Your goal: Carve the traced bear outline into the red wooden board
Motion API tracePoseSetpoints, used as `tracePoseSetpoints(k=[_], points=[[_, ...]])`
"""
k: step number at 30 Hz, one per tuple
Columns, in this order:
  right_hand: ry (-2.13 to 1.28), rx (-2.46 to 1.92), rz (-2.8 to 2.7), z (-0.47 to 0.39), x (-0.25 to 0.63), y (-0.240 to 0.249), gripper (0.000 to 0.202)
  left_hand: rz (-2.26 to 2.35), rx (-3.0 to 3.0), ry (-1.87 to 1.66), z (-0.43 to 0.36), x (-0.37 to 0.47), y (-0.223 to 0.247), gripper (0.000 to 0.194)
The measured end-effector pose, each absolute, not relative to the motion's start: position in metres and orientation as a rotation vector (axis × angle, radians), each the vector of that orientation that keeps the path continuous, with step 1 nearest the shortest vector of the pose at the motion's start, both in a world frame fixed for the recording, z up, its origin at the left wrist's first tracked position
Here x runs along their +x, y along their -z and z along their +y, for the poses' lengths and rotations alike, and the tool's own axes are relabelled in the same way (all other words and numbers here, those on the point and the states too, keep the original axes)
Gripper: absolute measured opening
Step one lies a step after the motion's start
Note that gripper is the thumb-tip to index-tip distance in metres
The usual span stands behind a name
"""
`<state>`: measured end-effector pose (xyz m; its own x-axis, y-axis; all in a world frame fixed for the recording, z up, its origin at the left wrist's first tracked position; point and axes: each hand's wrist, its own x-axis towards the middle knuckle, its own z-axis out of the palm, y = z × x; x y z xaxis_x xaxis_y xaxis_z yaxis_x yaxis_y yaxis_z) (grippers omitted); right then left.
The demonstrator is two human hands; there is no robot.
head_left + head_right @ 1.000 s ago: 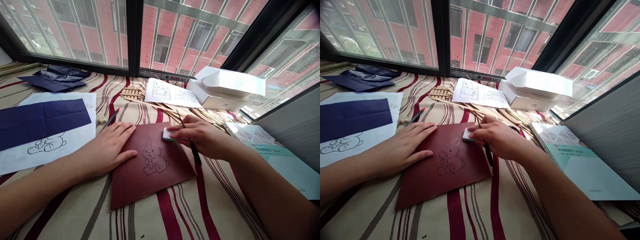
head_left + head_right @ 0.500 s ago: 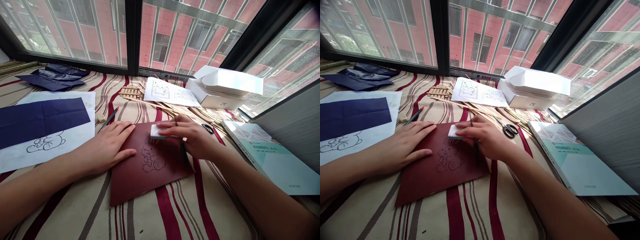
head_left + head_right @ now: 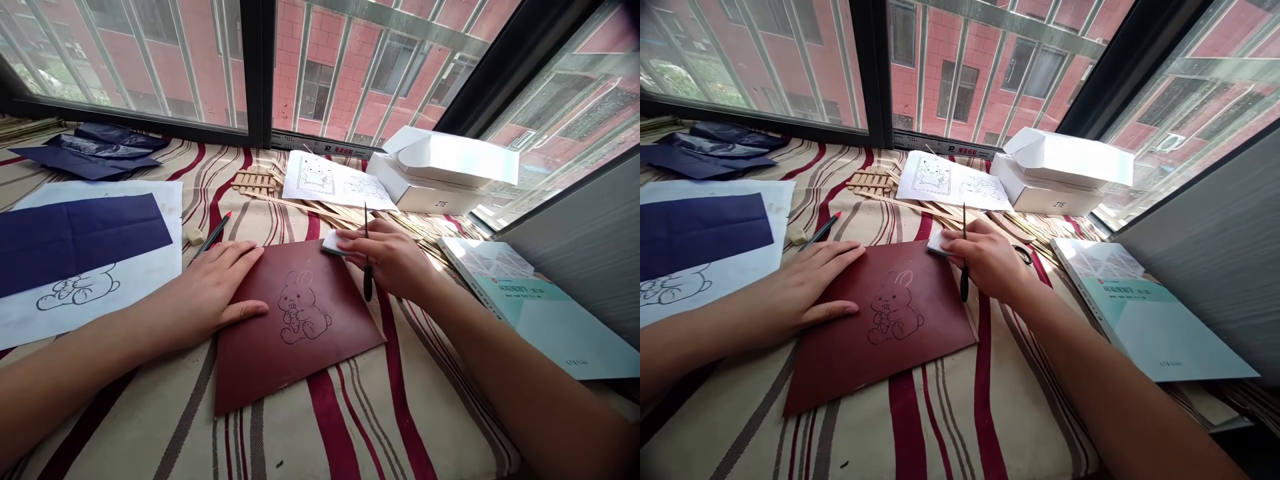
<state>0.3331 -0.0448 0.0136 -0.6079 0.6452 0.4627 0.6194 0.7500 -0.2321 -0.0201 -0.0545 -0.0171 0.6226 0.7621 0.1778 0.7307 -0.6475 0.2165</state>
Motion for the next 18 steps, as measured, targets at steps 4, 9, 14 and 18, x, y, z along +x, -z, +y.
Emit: tracePoseSetpoints(k=[4, 9, 14, 18], points=[[-0.249, -0.781, -2.487, -0.047, 0.329, -0.009, 0.022, 1.254, 2.740, -0.439, -0.053, -0.023, 0.029, 0.101], [0.012, -1.099, -2.288, -0.039, 0.335, -0.005, 0.020, 1.268, 2.715, -0.428, -0.053, -0.024, 0.026, 0.102], [0.039, -1.273, -2.228, -0.024, 0.355, 0.002, 0.021, 1.358, 2.619, -0.237, -0.054, -0.019, 0.008, 0.125], [0.071, -1.301, -2.228, -0.022, 0.357, 0.002, 0.027, 1.459, 2.646, -0.247, -0.056, -0.019, 0.005, 0.135]])
